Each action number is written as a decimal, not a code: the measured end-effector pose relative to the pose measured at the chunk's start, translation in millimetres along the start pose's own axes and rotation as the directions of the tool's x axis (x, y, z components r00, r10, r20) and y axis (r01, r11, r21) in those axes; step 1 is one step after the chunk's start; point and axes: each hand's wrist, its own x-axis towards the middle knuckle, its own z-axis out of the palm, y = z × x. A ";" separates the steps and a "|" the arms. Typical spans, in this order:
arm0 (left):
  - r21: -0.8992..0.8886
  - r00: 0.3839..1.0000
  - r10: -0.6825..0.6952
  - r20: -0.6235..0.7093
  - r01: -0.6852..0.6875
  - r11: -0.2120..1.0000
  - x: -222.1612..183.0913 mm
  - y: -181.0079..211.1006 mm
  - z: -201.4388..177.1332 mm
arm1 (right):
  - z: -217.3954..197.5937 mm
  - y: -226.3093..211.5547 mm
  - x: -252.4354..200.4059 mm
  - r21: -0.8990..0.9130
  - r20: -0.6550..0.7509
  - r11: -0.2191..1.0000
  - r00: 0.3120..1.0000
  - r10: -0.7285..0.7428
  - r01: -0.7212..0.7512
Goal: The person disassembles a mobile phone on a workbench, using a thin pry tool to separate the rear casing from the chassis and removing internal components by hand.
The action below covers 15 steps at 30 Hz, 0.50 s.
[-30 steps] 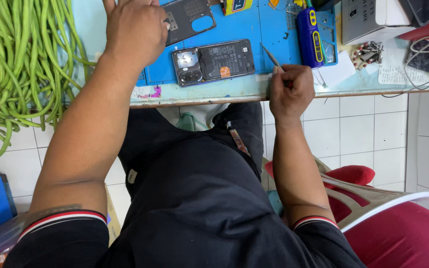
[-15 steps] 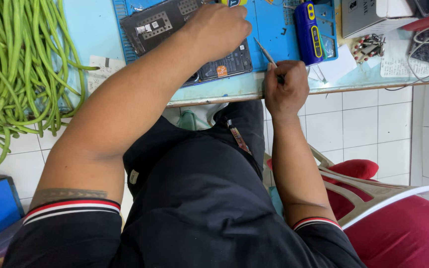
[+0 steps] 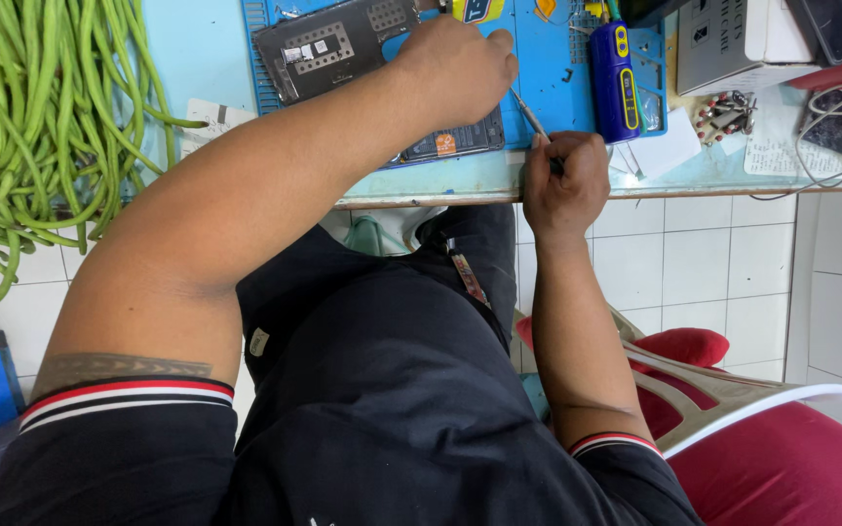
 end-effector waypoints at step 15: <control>-0.364 0.998 -0.015 -0.068 -0.010 0.931 0.9 -22.6 1.8 | 0.6 2.4 -0.7 -0.016 0.013 1.000 1.000 -0.004 0.004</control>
